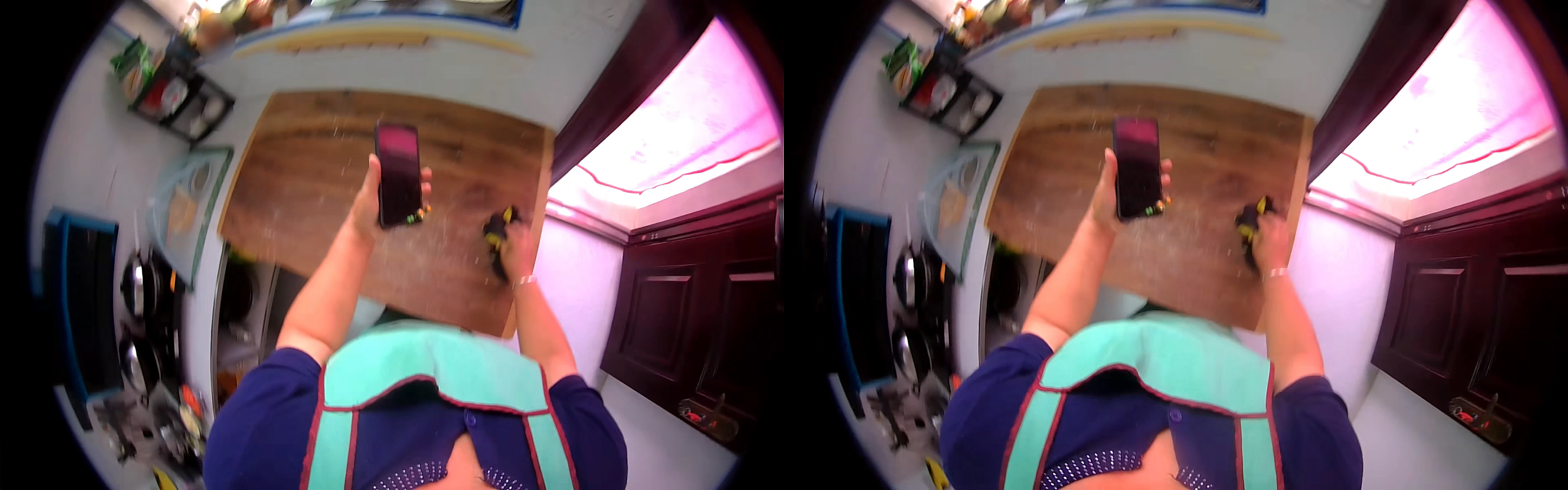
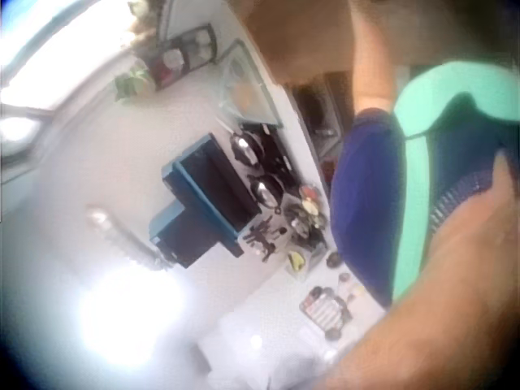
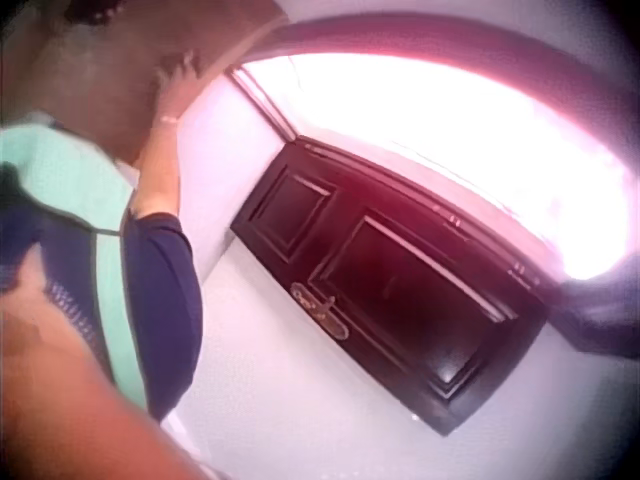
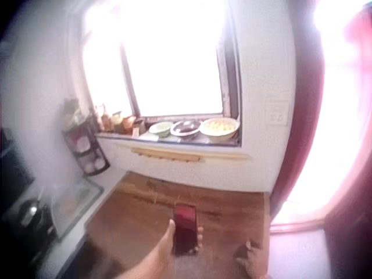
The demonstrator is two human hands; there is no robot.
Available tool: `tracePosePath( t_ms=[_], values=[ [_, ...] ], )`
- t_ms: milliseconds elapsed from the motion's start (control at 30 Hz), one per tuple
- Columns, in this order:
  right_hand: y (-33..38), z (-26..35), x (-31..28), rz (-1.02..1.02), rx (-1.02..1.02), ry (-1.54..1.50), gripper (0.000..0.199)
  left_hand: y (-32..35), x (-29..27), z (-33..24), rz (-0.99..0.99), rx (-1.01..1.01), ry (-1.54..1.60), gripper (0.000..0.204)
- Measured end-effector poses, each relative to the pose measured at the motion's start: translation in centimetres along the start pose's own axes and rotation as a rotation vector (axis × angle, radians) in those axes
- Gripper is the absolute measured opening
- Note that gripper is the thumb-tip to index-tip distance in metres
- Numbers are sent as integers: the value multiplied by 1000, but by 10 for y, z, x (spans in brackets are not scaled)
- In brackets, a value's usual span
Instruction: The person cuts a stack of flat dough sheets into thin strips using a knife on a wooden cutting board. They gather the cut noodles, place them into a metal bowl, and then wipe the cutting board clean with a cloth.
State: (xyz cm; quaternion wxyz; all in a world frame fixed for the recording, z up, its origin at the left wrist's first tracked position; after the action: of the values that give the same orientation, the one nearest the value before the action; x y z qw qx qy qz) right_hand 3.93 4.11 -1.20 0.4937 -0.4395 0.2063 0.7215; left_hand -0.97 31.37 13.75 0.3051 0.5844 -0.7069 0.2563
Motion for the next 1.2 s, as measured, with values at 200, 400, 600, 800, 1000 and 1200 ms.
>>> tracePosePath(
  t_ms=[200,400,600,800,1000,1200],
  values=[
    [-54,158,-88,1,-112,-877,31,97,13,-36,-180,77,-244,69],
    [-21,415,-95,-205,-780,-372,31,165,23,-38,-146,210,8,64],
    [117,523,10,136,-995,-358,36,309,-57,-54,-139,413,260,61],
    [213,649,117,472,-1195,-284,40,486,-121,-63,-289,379,400,63],
    [197,749,220,456,-1026,-219,30,590,-174,-79,-613,570,477,60],
    [292,796,319,1189,-1146,-494,28,752,-274,-86,-793,828,489,69]
  ],
)
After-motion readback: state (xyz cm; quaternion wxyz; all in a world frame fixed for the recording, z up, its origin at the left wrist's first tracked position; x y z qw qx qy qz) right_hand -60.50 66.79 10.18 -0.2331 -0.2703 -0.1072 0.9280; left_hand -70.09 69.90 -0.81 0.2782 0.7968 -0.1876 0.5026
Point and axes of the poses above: each hand's wrist, its own y-axis away from the middle knuckle, its own x-axis out of the palm, z = x × y, the point moved 10 cm from there along -y, towards the middle knuckle, and after that the axes turned 10 degrees about z, right-handed, at the moved point
